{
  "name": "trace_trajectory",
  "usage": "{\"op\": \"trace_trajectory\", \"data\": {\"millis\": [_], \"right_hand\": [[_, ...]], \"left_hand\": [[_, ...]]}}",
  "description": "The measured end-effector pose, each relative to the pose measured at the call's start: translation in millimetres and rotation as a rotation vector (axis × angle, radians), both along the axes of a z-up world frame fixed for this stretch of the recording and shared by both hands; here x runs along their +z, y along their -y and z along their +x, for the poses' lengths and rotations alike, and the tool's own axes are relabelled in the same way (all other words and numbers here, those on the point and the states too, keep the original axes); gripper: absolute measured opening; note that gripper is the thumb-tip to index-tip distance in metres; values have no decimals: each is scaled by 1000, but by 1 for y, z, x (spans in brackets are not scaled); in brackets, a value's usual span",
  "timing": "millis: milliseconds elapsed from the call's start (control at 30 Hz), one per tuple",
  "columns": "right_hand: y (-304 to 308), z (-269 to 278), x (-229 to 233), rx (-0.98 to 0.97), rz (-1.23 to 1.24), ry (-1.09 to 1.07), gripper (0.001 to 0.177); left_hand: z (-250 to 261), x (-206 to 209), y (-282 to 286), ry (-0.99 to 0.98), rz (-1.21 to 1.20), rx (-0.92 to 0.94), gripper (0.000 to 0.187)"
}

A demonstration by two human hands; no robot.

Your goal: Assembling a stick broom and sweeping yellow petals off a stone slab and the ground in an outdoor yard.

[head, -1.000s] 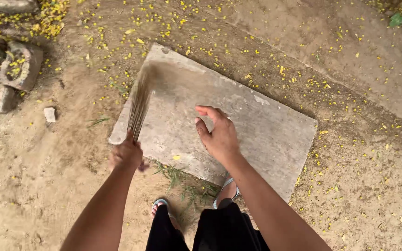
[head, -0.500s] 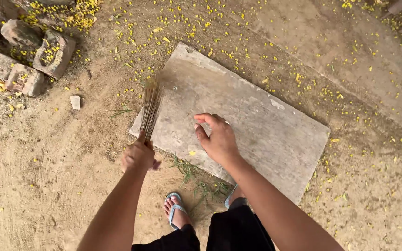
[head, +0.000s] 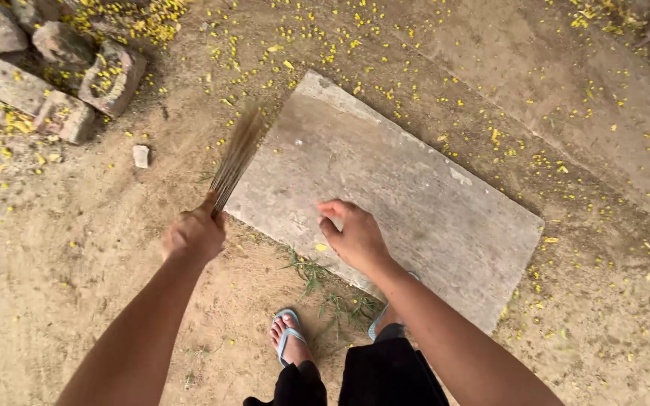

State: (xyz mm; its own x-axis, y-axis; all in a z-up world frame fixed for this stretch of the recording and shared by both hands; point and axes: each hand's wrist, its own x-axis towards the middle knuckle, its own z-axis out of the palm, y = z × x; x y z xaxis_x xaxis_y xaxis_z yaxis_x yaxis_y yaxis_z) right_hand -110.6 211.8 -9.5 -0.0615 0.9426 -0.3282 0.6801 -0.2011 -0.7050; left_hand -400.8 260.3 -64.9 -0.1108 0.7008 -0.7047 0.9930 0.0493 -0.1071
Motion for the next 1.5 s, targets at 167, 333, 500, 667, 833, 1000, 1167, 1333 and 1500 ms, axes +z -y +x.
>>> {"op": "trace_trajectory", "data": {"millis": [167,333,500,667,833,1000,1167,1333,1500], "right_hand": [[-14,-37,-14,-213,-498,-382,49],[-50,-44,-13,-493,-792,-780,48],[-43,-13,-87,-652,-724,-993,39],[-25,-27,-35,-706,-727,-966,48],[-41,-34,-53,-583,-830,-1002,42],[-96,-60,-55,-499,-1084,-1268,26],[-140,-5,-112,-474,-1236,-1173,30],[-178,42,-83,-698,-1092,-1131,28],[-176,0,11,-516,-985,-1036,30]], "left_hand": [[67,56,-11,731,62,791,60],[120,78,1,1163,-10,1096,63],[145,79,14,1029,199,849,87],[148,115,21,1022,19,735,108],[136,94,-3,1034,-27,804,118],[111,74,-58,946,32,1322,117],[104,29,-89,1069,75,1468,117],[95,55,-108,947,-2,1592,118],[93,43,-132,941,28,1703,112]]}}
